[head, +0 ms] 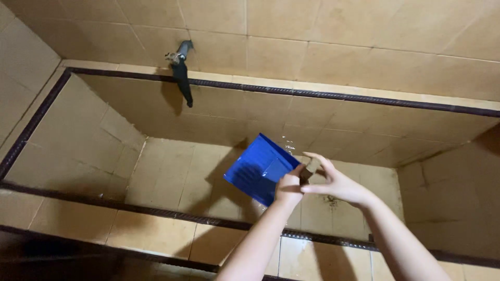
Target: The person scrubs a blue plastic tray with a sponge under running water in a tiled shower area. They repeatedly rinse the tray and wipe the shower floor and walls with the sponge, then place the tray on the floor.
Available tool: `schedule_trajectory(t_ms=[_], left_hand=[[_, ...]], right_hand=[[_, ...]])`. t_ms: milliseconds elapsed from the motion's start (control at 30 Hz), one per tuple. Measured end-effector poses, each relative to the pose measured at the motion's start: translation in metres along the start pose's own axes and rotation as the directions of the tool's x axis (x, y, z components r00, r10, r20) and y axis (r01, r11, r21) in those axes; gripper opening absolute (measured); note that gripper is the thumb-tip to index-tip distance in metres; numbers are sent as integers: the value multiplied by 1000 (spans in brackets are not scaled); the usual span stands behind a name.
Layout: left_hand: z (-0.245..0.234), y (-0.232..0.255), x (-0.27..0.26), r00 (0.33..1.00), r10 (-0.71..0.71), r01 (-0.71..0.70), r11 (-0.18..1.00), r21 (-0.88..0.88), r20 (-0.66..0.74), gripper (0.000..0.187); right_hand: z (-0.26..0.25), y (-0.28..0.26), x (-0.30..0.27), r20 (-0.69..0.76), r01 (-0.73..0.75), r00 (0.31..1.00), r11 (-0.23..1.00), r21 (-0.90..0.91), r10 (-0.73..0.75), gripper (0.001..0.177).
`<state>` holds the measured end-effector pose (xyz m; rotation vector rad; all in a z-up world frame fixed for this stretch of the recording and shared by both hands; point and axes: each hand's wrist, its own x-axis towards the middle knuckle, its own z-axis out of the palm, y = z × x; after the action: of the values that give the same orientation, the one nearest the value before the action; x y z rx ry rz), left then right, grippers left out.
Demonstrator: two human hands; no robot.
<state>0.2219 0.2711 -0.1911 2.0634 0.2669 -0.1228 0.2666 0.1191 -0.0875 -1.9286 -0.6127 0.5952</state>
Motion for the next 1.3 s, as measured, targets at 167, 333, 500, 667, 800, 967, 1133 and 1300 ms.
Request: schedule_trajectory(t_ms=[167, 333, 500, 667, 800, 967, 1133, 1300], left_hand=[[11, -47, -10, 999, 28, -31, 941, 338, 15, 40], [-16, -68, -14, 997, 35, -12, 945, 328, -62, 43], [-48, -61, -22, 973, 72, -42, 989, 139, -221, 40], [-46, -125, -2, 949, 3, -26, 997, -70, -315, 31], [-72, -193, 13, 998, -54, 52, 996, 75, 18, 45], [-173, -239, 7, 998, 37, -44, 987, 155, 53, 63], [-273, -316, 16, 979, -81, 116, 975, 188, -187, 46], [-334, -339, 26, 952, -171, 213, 966, 147, -254, 40]], right_hand=[[8, 64, -6, 481, -547, 830, 247, 800, 282, 106], [89, 68, 13, -101, 68, 994, 967, 245, -44, 91], [133, 42, 52, -337, -318, 857, 915, 249, 390, 69], [153, 61, 87, -355, -225, 926, 944, -240, 130, 44], [177, 116, 106, -402, -540, 758, 840, 58, 514, 40], [196, 221, 119, -542, -686, 529, 705, 179, 653, 42], [213, 283, 111, -626, -706, 636, 669, -234, 452, 48], [216, 305, 118, -596, -737, 613, 647, -196, 518, 54]])
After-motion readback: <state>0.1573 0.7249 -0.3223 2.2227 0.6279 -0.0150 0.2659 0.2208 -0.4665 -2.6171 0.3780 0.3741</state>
